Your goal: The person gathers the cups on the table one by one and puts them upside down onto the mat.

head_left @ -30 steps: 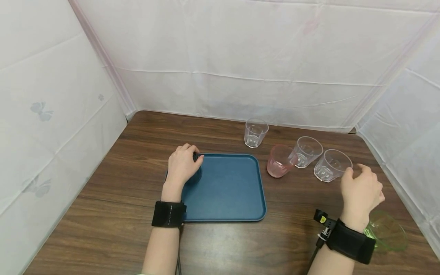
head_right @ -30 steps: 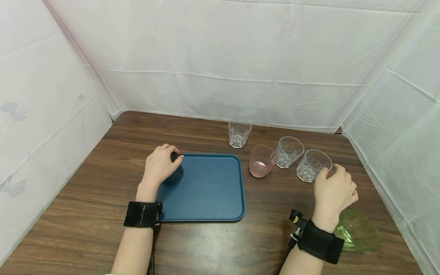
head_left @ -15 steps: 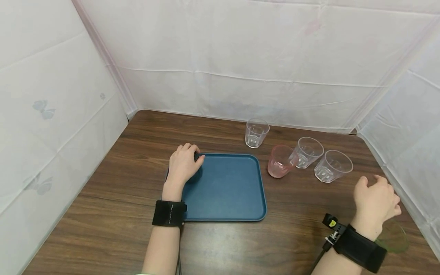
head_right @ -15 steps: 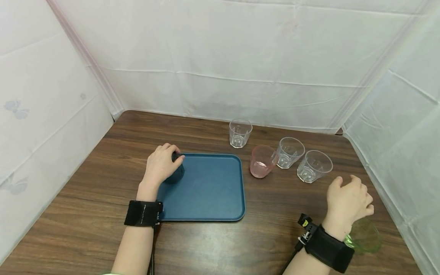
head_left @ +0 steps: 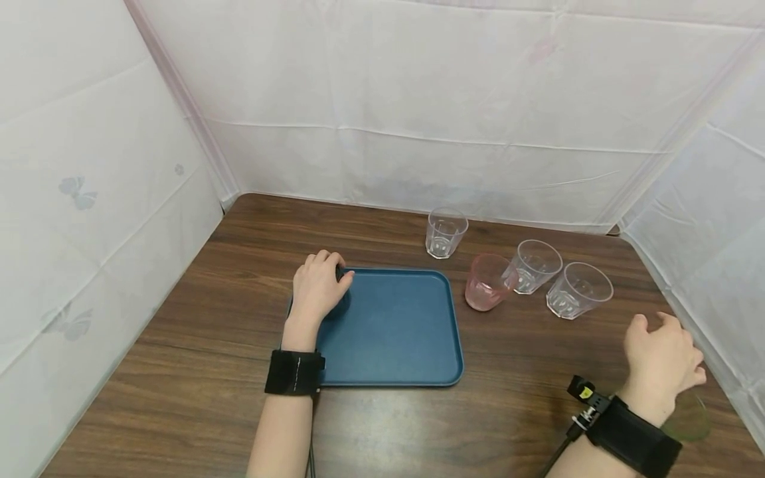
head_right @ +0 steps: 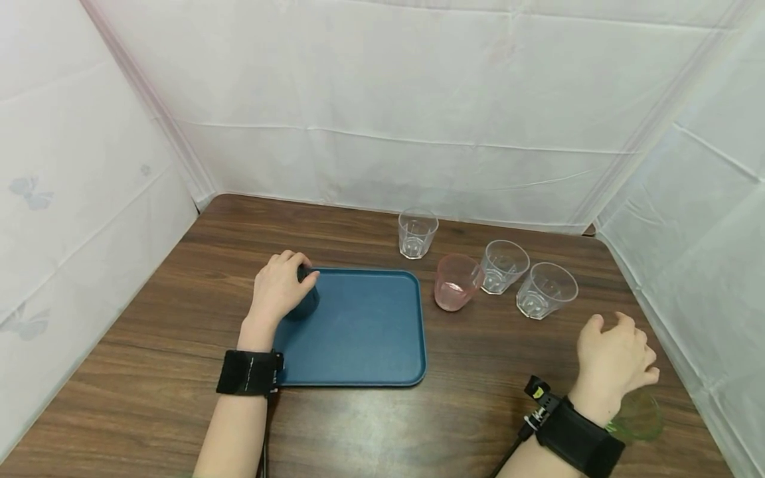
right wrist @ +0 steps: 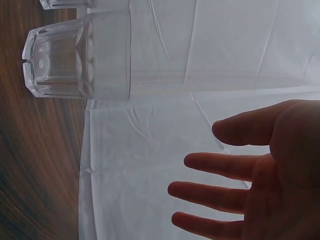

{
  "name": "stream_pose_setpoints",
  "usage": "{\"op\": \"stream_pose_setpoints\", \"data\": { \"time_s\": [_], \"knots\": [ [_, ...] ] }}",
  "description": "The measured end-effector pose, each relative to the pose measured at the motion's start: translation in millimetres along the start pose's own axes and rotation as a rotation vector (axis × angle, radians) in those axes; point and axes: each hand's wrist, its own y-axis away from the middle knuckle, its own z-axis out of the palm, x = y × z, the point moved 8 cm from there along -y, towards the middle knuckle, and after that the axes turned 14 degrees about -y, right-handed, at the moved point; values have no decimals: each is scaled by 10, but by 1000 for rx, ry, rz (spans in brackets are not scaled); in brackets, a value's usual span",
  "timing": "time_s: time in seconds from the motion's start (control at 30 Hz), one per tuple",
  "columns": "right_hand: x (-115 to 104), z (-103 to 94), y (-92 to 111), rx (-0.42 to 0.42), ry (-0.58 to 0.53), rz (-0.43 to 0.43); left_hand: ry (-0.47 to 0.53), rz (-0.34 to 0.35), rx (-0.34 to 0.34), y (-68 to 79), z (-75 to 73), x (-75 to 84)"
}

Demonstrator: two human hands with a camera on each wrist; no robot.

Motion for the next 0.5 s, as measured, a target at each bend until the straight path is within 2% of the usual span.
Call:
{"op": "stream_pose_setpoints", "data": {
  "time_s": [0.1,0.33,0.5],
  "knots": [
    [29,-2,-7,-24,13,19,1,-8,-2,-2,-8,-4],
    [119,75,19,-210,123,70,16,-10,8,-2,-24,-11],
    [172,112,53,-293,152,88,15,-16,14,4,-22,-29]
  ]
}}
